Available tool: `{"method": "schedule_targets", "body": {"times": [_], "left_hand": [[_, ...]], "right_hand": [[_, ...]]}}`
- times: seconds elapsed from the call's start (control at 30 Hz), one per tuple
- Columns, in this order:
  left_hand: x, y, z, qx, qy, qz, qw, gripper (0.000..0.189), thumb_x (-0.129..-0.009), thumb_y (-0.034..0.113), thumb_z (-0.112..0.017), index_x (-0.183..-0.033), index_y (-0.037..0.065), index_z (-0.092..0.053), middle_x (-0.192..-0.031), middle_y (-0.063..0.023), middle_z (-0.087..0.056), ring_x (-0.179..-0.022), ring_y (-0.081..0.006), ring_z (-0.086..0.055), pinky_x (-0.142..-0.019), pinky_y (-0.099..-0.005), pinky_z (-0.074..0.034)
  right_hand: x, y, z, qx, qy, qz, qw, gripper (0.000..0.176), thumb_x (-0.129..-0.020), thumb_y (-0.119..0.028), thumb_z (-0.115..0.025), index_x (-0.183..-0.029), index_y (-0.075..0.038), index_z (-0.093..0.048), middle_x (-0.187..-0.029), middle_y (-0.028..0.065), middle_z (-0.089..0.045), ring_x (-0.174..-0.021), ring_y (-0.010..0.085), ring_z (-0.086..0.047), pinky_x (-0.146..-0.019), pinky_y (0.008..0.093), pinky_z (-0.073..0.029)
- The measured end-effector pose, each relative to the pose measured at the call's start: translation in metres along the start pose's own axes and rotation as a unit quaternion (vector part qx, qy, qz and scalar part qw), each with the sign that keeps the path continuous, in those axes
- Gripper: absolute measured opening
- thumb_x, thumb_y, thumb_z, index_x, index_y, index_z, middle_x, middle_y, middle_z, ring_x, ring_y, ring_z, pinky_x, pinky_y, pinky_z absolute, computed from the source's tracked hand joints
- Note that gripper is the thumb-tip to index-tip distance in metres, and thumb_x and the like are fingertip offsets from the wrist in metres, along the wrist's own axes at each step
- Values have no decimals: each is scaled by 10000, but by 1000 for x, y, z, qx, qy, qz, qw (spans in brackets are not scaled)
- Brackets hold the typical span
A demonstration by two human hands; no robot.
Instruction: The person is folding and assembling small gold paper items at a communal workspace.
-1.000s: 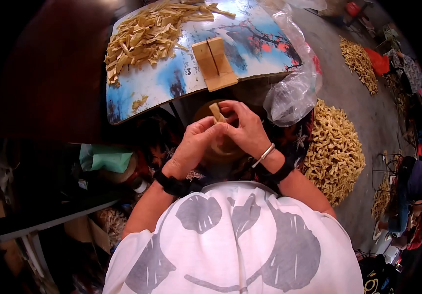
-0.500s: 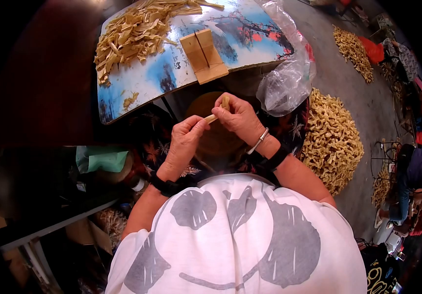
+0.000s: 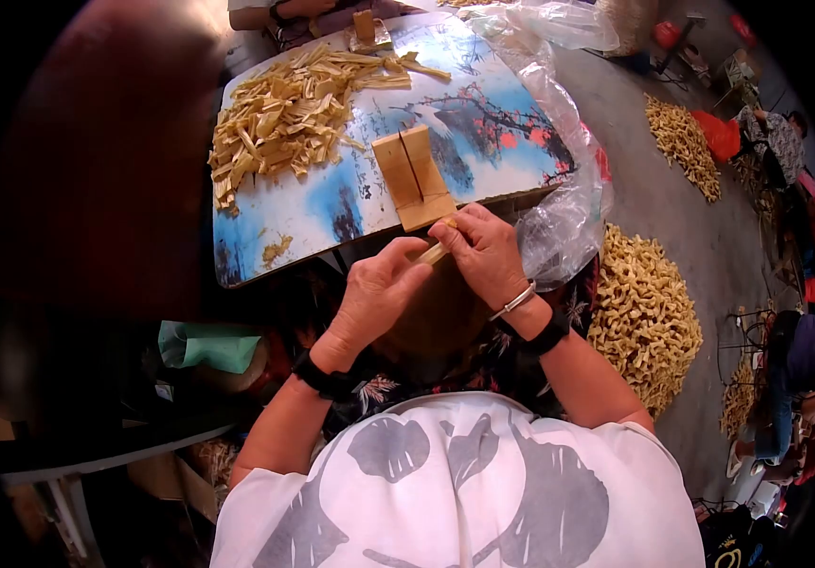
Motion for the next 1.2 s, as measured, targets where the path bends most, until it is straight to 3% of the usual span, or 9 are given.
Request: {"method": "schedule_targets", "body": {"times": [0.03, 0.23, 0.33, 0.43, 0.67, 0.77, 0.97, 1.07, 1.2], "left_hand": [[-4, 15, 1, -12, 22, -23, 999, 239, -900, 103, -676, -1119, 38, -604, -725, -38, -596, -654, -80, -505, -607, -239, -447], [-7, 35, -5, -6, 101, -118, 988, 161, -904, 21, -631, -1062, 25, -604, -742, -102, -599, -654, -147, -537, -649, -265, -483], [-13, 41, -2, -41, 111, -142, 983, 120, -905, 26, -630, -1023, 14, -609, -730, -119, -579, -637, -156, -547, -623, -267, -472], [-22, 24, 12, -92, 103, -104, 985, 67, -908, 38, -630, -966, 6, -631, -714, -106, -578, -615, -154, -558, -586, -272, -454], [-68, -7, 55, -92, 143, -35, 985, 126, -931, 124, -629, -920, 1, -652, -604, -64, -527, -554, -107, -477, -543, -276, -429], [-86, -5, 60, -122, 158, -42, 979, 154, -927, 164, -642, -918, 11, -657, -599, -63, -527, -551, -97, -473, -531, -282, -419], [-103, -39, 54, -127, 187, -10, 974, 148, -931, 156, -619, -891, 18, -654, -604, -77, -516, -564, -99, -475, -542, -289, -424], [-101, -37, 58, -123, 182, -14, 976, 204, -955, 188, -580, -872, 19, -659, -607, -46, -529, -549, -101, -464, -531, -281, -408], [-87, -67, 50, 158, 125, 106, 974, 267, -972, 216, -519, -881, 15, -669, -659, -13, -567, -616, -131, -530, -595, -289, -428]], "right_hand": [[0, -7, -1, -19, 1, -9, 1000, 182, -859, -179, -689, -815, -3, -668, -753, 157, -579, -674, 336, -581, -582, 393, -453], [-6, -17, 5, -18, 38, -8, 999, 209, -876, -159, -650, -753, 7, -615, -690, 173, -590, -625, 382, -569, -548, 405, -448], [-12, 0, 2, -18, 50, -27, 998, 259, -921, -204, -626, -762, -1, -605, -636, 128, -605, -549, 292, -599, -515, 354, -463], [-23, 26, 4, -164, 33, -200, 965, 257, -964, -238, -594, -818, -27, -608, -605, 49, -606, -514, 146, -605, -493, 280, -473], [-62, 39, -19, -245, -61, -112, 961, 126, -942, -154, -632, -941, -33, -598, -653, 13, -608, -535, 53, -591, -485, 225, -479], [-78, 46, -19, -166, -27, -126, 978, 97, -924, -139, -637, -946, -52, -602, -675, 54, -633, -574, 153, -640, -543, 278, -510], [-88, 46, -33, 126, 30, 78, 988, 99, -891, -138, -625, -972, -97, -589, -820, 169, -648, -789, 394, -623, -683, 436, -509], [-84, 50, -31, 152, 0, 76, 985, 130, -894, -156, -621, -983, -74, -574, -814, 174, -638, -788, 389, -624, -687, 461, -494], [-65, 49, -15, 62, -52, 1, 997, 151, -899, -176, -628, -940, -40, -576, -780, 184, -636, -755, 386, -628, -659, 455, -484]]}}
Point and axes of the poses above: each hand's wrist, its own x-axis away from the middle knuckle, its own z-axis out of the back of the hand, y = z × x, the point moved 10 cm from there along -x, towards the middle knuckle
